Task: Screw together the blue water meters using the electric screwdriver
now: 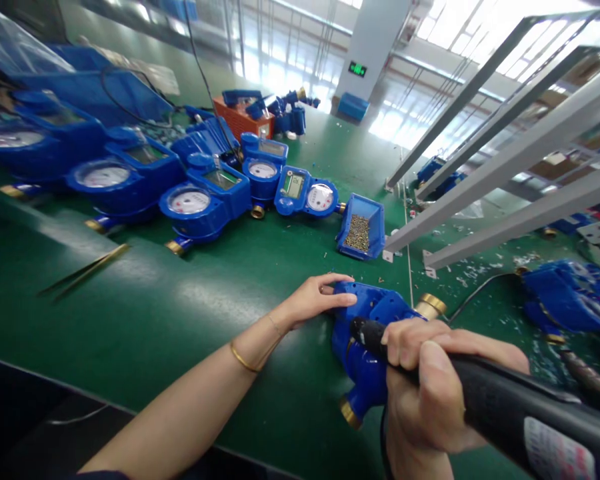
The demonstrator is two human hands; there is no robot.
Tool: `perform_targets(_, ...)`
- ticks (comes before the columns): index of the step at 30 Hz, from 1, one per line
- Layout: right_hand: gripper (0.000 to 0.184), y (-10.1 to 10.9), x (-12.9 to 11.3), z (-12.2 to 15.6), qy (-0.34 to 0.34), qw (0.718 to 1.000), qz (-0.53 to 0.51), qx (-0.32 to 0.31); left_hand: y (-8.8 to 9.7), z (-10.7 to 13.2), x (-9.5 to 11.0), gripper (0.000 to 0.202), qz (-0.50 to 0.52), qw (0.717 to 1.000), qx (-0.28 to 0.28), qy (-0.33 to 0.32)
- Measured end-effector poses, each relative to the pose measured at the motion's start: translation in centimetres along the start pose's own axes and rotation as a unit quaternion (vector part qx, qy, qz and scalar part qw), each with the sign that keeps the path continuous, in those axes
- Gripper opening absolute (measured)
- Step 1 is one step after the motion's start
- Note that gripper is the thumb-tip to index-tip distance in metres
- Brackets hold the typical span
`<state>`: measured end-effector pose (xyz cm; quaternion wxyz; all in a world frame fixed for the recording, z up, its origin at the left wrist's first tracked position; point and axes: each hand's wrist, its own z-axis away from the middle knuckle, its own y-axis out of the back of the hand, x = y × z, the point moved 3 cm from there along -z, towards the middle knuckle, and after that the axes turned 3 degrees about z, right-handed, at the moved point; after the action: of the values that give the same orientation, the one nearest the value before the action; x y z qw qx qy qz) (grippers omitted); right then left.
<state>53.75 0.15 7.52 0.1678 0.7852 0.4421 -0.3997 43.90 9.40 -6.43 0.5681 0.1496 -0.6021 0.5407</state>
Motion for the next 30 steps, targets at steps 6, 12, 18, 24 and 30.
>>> perform_targets(6,0.016,-0.2,0.8,0.0,0.010,0.998,-0.058,-0.014,0.2,0.2,0.5,0.073,-0.019,1.000,-0.006,-0.008)
perform_targets(12,0.014,3.2,-2.3,-1.9,-0.048,0.994,-0.068,0.066,0.5,0.2,1.1,0.074,-0.063,0.998,0.001,-0.022)
perform_targets(18,0.056,16.0,-1.8,-8.2,-0.107,0.986,0.080,0.101,0.9,0.2,3.1,0.057,-0.253,0.960,0.027,-0.120)
perform_targets(24,0.048,25.0,9.2,-10.4,-0.310,0.869,0.383,0.050,0.4,1.0,5.3,0.075,-0.399,0.885,0.123,-0.207)
perform_targets(30,0.031,24.0,16.5,-9.2,-0.358,0.738,0.572,-0.031,-4.3,2.0,3.4,0.060,-0.460,0.826,0.100,-0.312)
